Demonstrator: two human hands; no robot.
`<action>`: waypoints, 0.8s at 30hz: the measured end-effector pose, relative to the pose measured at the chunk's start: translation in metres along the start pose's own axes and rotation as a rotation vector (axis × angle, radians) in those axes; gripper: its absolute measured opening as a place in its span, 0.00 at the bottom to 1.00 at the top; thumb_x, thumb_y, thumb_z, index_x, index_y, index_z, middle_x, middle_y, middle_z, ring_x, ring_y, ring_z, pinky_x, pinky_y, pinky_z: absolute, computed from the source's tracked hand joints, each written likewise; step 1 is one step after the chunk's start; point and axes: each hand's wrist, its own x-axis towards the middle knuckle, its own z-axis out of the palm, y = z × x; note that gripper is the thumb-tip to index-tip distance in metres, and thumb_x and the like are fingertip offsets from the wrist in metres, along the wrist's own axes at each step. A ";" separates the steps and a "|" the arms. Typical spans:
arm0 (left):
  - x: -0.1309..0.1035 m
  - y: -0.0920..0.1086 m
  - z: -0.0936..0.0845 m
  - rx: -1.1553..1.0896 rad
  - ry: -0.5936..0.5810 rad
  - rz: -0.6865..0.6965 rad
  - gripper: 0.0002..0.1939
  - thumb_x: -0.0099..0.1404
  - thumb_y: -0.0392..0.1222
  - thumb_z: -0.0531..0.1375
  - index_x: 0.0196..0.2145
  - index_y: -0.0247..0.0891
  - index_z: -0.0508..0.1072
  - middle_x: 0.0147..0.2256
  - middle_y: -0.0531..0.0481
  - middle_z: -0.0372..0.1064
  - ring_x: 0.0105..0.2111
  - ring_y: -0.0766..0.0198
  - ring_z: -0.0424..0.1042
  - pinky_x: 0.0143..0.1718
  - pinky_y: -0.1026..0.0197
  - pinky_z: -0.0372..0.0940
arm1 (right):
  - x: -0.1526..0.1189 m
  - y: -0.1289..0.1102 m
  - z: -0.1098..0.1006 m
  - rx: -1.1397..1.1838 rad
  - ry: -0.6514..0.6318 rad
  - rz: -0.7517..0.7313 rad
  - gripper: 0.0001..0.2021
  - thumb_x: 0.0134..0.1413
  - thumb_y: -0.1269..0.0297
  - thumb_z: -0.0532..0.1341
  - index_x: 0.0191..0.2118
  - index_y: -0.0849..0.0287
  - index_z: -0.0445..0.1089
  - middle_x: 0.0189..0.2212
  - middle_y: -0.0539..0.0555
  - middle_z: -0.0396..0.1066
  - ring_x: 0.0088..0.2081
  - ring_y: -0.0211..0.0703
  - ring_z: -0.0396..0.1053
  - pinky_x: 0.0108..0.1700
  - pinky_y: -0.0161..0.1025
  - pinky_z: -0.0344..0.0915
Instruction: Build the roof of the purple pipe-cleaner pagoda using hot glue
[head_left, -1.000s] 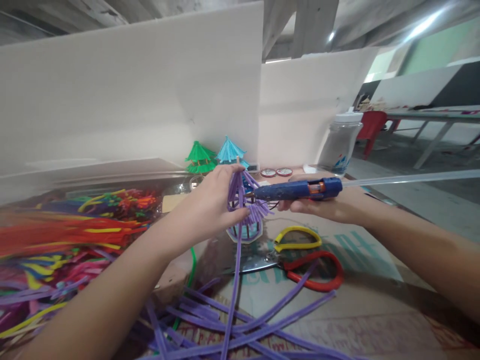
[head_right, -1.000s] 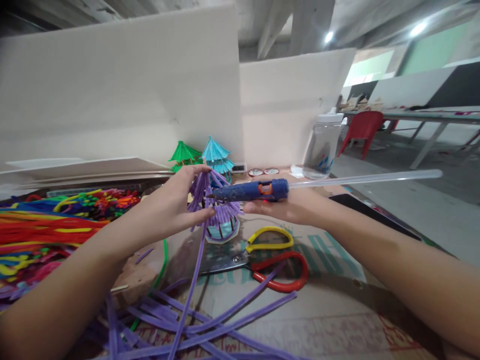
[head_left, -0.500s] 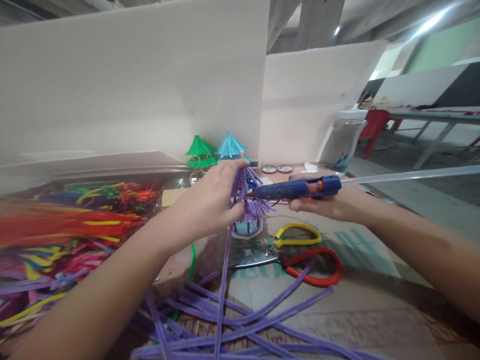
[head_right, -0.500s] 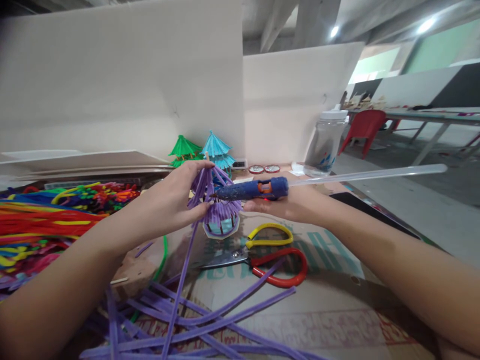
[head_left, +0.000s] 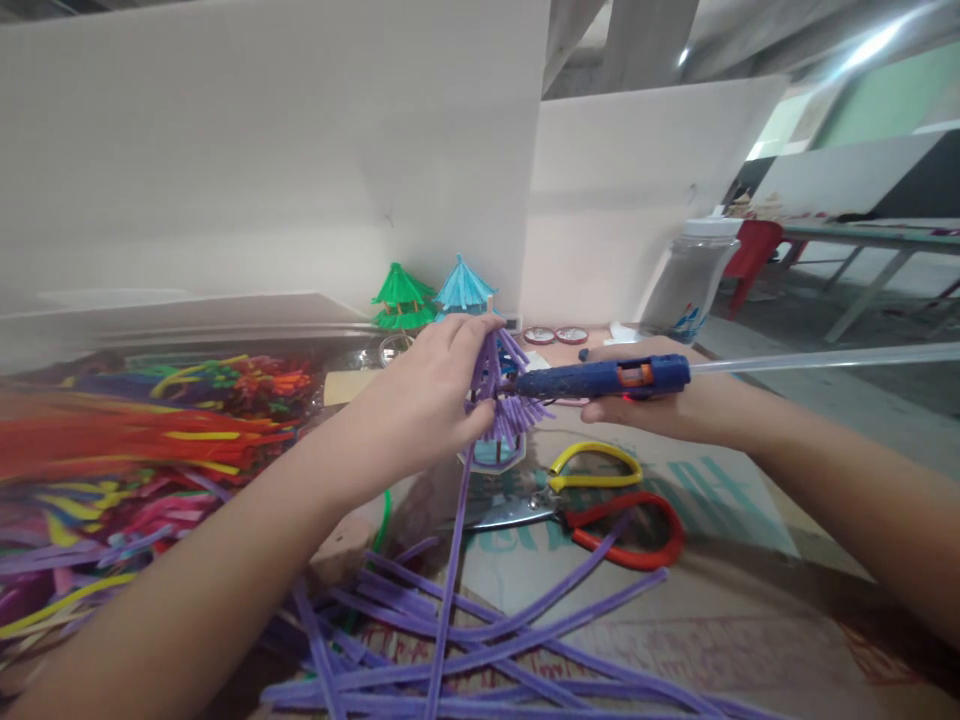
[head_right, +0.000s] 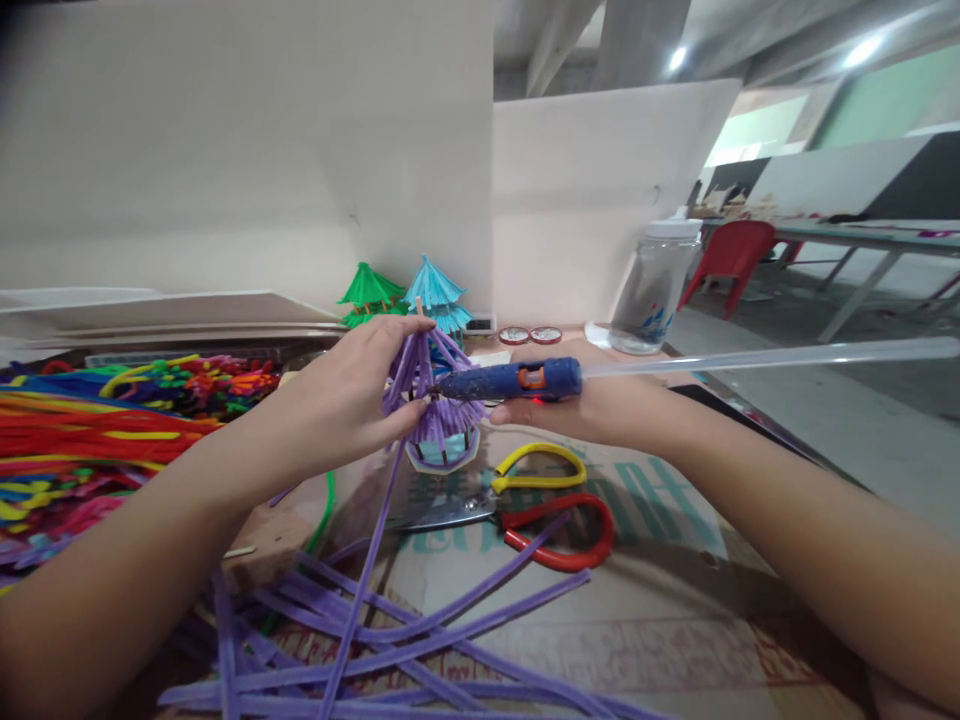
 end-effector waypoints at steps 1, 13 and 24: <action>0.000 0.000 0.000 -0.001 -0.002 -0.006 0.32 0.64 0.39 0.57 0.63 0.30 0.56 0.59 0.34 0.61 0.61 0.49 0.61 0.63 0.48 0.59 | 0.001 -0.002 0.000 -0.007 -0.003 -0.008 0.27 0.55 0.50 0.66 0.61 0.42 0.69 0.56 0.49 0.73 0.60 0.54 0.67 0.61 0.50 0.65; 0.000 0.002 -0.001 -0.018 -0.015 -0.017 0.32 0.64 0.40 0.58 0.64 0.30 0.56 0.59 0.34 0.60 0.61 0.49 0.61 0.63 0.49 0.60 | 0.000 -0.008 -0.003 -0.060 -0.003 0.091 0.25 0.53 0.46 0.65 0.56 0.45 0.74 0.46 0.52 0.79 0.45 0.53 0.76 0.47 0.46 0.73; 0.000 0.002 -0.002 -0.008 -0.009 -0.006 0.32 0.65 0.39 0.57 0.64 0.30 0.55 0.58 0.35 0.61 0.61 0.50 0.62 0.62 0.48 0.60 | -0.001 -0.009 -0.002 -0.074 0.011 0.195 0.22 0.50 0.42 0.65 0.41 0.54 0.79 0.39 0.55 0.80 0.43 0.55 0.76 0.44 0.45 0.72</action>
